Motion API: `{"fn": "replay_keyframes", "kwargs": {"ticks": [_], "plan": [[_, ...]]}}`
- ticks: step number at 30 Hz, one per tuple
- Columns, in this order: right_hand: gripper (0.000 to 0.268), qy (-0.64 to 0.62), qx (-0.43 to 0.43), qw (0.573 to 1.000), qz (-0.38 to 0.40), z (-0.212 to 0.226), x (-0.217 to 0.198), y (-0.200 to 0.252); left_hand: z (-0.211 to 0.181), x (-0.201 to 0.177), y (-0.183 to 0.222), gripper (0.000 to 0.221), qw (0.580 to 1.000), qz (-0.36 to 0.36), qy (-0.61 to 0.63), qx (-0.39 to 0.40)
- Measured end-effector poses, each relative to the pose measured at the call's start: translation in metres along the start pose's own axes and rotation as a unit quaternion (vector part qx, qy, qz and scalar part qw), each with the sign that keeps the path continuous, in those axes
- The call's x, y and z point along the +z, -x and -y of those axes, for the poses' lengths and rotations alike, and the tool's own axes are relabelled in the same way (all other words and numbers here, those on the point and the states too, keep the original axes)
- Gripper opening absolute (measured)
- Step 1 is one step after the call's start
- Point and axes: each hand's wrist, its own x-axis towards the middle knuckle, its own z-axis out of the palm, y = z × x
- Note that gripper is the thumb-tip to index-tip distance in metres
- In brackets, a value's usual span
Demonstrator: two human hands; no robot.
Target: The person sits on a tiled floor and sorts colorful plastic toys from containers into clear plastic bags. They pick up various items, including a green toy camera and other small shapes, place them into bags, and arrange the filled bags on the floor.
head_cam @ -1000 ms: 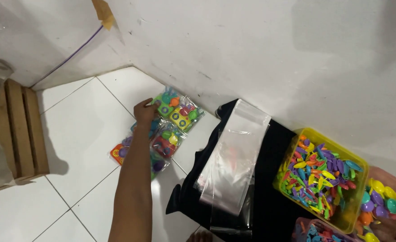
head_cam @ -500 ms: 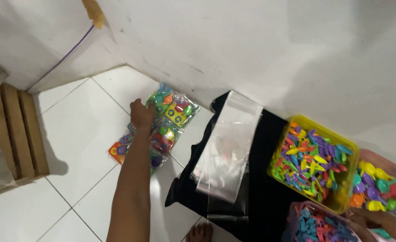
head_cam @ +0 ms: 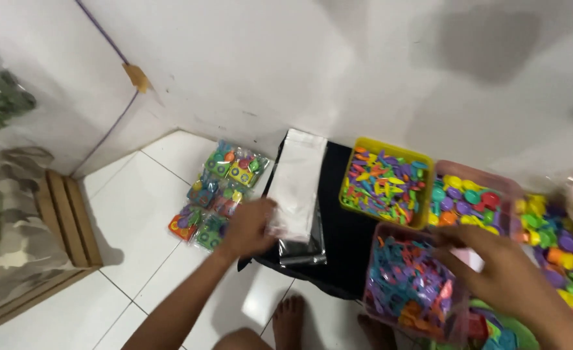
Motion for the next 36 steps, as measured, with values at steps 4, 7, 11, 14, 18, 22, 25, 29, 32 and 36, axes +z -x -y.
{"fn": "replay_keyframes", "kwargs": {"ticks": [4, 7, 11, 14, 18, 22, 25, 29, 32, 36], "plan": [[0.034, -0.082, -0.148, 0.985, -0.037, -0.004, 0.007, 0.0, -0.016, 0.04, 0.079, 0.083, 0.929, 0.229, -0.152, 0.249], [0.039, -0.041, -0.056, 0.997, 0.018, 0.018, -0.004, 0.007, -0.017, 0.037, 0.094, 0.039, 0.927, 0.158, -0.157, 0.301], [0.035, -0.085, -0.192, 0.976, -0.053, 0.008, 0.007, 0.002, -0.017, 0.04, 0.079, 0.022, 0.962, 0.066, -0.083, 0.25], [0.043, -0.133, -0.217, 0.963, -0.083, 0.029, 0.002, -0.002, -0.073, -0.006, 0.01, 0.011, 0.993, 0.064, 0.071, 0.064], [0.102, -0.344, -0.285, 0.895, -0.01, 0.038, 0.017, -0.027, -0.15, -0.054, -0.081, 0.026, 0.953, 0.078, 0.267, -0.123], [0.104, -0.477, -0.28, 0.833, 0.004, 0.032, 0.039, -0.046, -0.177, -0.05, -0.117, 0.047, 0.913, 0.077, 0.373, -0.143], [0.116, -0.514, -0.265, 0.816, -0.004, 0.028, 0.048, -0.053, -0.166, -0.026, -0.12, 0.06, 0.897, 0.093, 0.408, -0.144], [0.105, -0.516, -0.302, 0.802, -0.013, 0.032, 0.036, -0.05, -0.198, -0.036, -0.121, 0.069, 0.888, 0.121, 0.414, -0.158], [0.062, -0.558, -0.239, 0.795, -0.014, 0.026, 0.038, -0.055, -0.213, -0.032, -0.12, 0.073, 0.855, 0.079, 0.481, -0.175], [0.052, -0.602, -0.223, 0.762, -0.088, 0.023, 0.03, -0.053, -0.221, -0.008, -0.119, 0.066, 0.81, 0.025, 0.542, -0.221]]}}
